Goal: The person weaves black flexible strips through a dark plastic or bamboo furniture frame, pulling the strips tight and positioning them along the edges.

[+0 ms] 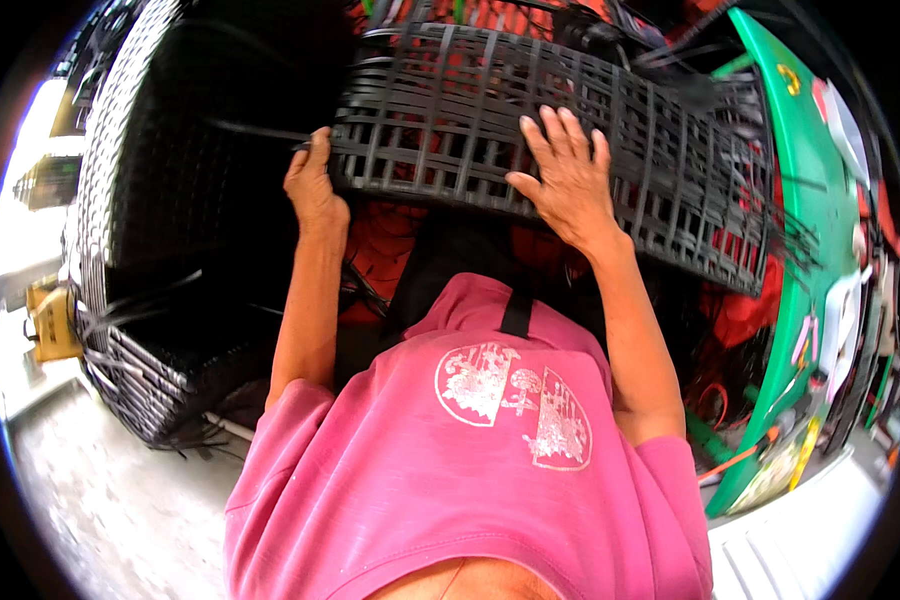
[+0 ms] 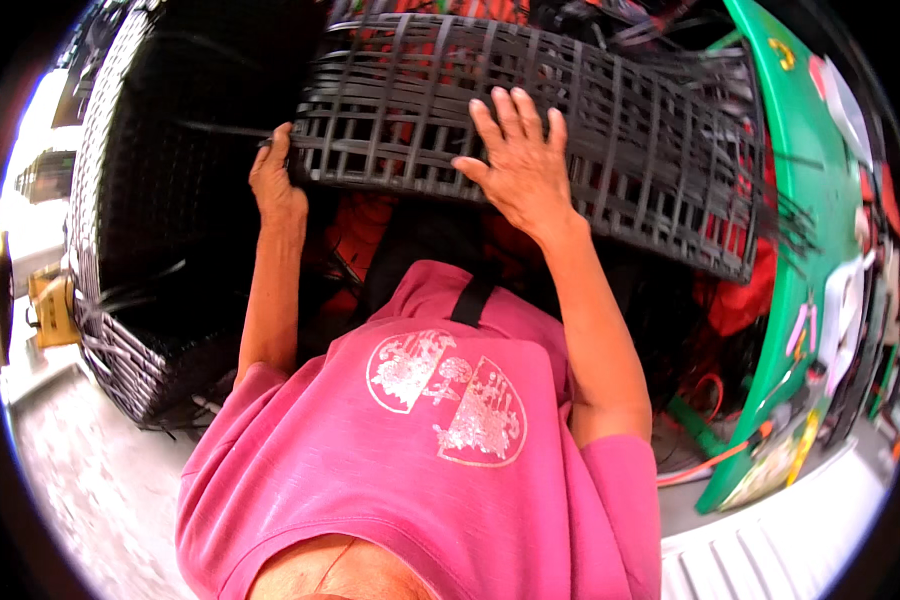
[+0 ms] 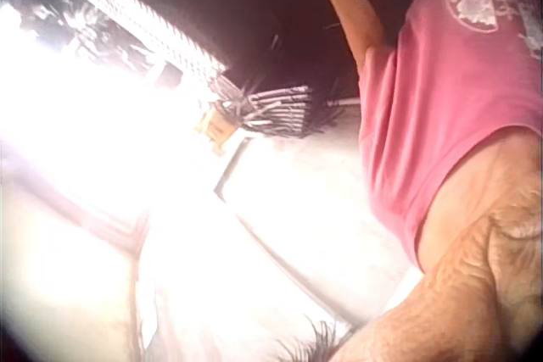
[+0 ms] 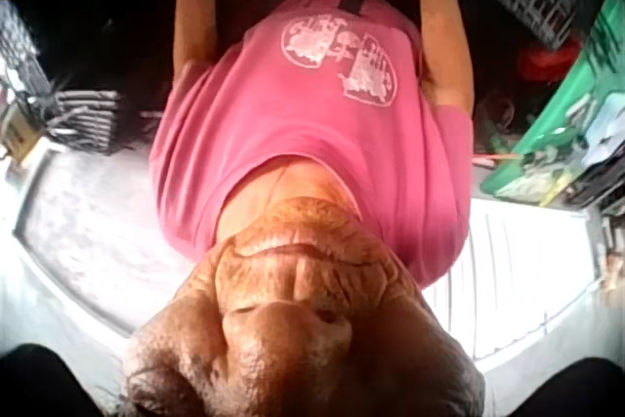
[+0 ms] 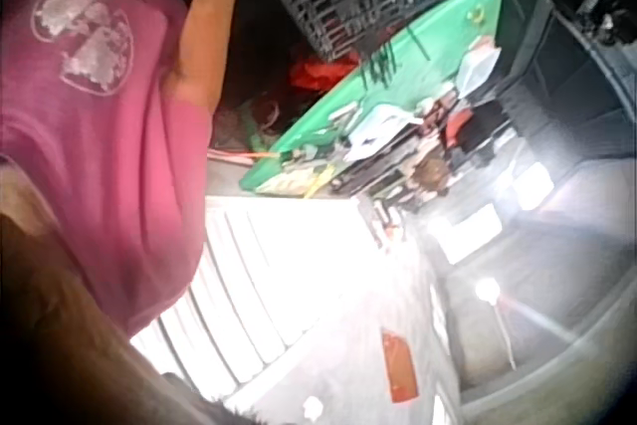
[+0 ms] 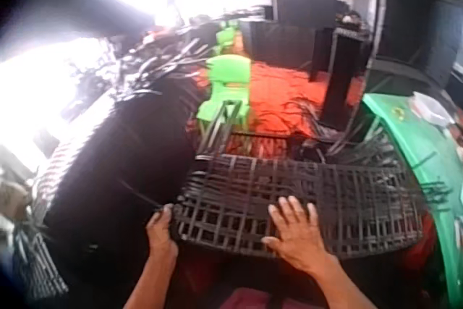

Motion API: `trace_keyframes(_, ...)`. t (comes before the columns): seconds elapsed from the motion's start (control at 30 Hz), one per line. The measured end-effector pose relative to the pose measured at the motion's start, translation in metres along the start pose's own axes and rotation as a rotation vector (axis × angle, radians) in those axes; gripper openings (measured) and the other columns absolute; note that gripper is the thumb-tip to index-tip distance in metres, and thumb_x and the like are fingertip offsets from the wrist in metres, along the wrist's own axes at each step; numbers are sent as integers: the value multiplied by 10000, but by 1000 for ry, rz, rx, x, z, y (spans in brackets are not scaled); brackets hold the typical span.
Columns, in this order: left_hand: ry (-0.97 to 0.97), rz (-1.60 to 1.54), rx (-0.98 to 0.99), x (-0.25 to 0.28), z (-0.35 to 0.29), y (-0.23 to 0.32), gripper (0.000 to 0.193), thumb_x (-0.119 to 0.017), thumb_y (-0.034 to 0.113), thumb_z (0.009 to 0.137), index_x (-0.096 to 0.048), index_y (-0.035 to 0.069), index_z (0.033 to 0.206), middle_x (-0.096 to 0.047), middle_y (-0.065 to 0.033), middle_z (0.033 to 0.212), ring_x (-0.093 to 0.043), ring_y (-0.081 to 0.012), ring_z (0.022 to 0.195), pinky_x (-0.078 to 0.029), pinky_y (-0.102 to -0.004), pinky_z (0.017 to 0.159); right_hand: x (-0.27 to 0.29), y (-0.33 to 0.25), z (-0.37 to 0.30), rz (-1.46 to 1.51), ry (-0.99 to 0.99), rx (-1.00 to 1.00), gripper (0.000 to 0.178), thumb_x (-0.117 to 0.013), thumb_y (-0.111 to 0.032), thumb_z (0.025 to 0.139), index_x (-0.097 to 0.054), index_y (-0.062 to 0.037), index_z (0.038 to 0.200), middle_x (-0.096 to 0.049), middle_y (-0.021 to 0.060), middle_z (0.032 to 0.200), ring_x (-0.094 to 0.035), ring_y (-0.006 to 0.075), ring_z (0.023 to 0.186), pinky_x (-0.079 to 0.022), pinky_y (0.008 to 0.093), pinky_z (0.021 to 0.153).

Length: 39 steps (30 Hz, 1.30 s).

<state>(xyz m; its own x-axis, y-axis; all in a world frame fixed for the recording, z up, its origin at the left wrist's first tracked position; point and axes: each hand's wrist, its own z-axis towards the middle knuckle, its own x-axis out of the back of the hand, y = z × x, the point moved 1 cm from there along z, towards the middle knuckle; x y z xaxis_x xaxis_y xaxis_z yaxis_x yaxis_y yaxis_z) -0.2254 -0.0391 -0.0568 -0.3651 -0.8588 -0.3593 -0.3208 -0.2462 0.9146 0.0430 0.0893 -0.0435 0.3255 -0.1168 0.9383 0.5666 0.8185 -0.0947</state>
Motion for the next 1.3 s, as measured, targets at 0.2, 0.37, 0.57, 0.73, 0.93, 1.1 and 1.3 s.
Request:
trace_keyframes(0.2, 12, -63, 23, 4, -51, 14, 96, -602, 74, 865, -626, 1, 924, -627, -98, 1033, -571, -141, 907, -449, -274, 849, 23, 4, -11, 74, -119, 5, 554, -474, -463, 885, -452, -97, 1300, -413, 123, 1348, -315, 307, 1278, -216, 507, 1028)
trace_keyframes(0.37, -19, -140, 30, 1, -82, 19, 86, -584, 75, 877, -620, 9, 918, -628, -105, 1078, -574, -126, 909, -442, -279, 874, 32, -12, 18, 278, 63, 56, 367, -640, -272, 805, -603, -27, 1076, -561, 123, 1170, -455, 311, 1161, -328, 413, 963)
trace_keyframes(0.57, -40, -230, 78, 3, -76, 18, 100, -568, 99, 892, -607, 9, 872, -616, -129, 1112, -571, -131, 943, -421, -279, 907, 20, -82, 77, 440, 77, 237, 375, -696, -161, 720, -600, -41, 1062, -548, 120, 1175, -431, 320, 1164, -333, 420, 939)
trace_keyframes(0.73, -32, -268, 92, 6, -76, 21, 116, -564, 107, 895, -610, 1, 886, -616, -138, 1108, -569, -135, 934, -414, -272, 898, -4, -108, 111, 381, 72, 294, 438, -687, -228, 733, -569, -53, 1116, -512, 130, 1210, -391, 330, 1181, -280, 448, 961)
trace_keyframes(0.93, -64, -301, 133, 13, -64, 17, 148, -573, 129, 893, -613, -14, 892, -635, -127, 1046, -590, -125, 882, -452, -258, 843, -14, -99, 135, 275, 115, 346, 377, -678, -182, 755, -600, -80, 1110, -558, 78, 1189, -485, 272, 1106, -383, 392, 887)
trace_keyframes(1.1, -98, -311, 188, 15, -59, 20, 191, -574, 159, 898, -618, -26, 918, -648, -112, 965, -619, -133, 801, -493, -252, 774, -7, -96, 132, 406, 54, 280, 379, -678, -164, 734, -589, -42, 1081, -547, 115, 1175, -471, 298, 1120, -389, 409, 883)
trace_keyframes(1.3, -103, -306, 193, 19, -57, 20, 261, -514, 183, 920, -616, -55, 949, -636, -132, 986, -590, -174, 874, -464, -295, 838, -14, -80, 108, 453, 97, 326, 319, -675, -167, 771, -625, -86, 1076, -566, 65, 1195, -467, 267, 1149, -352, 376, 965)
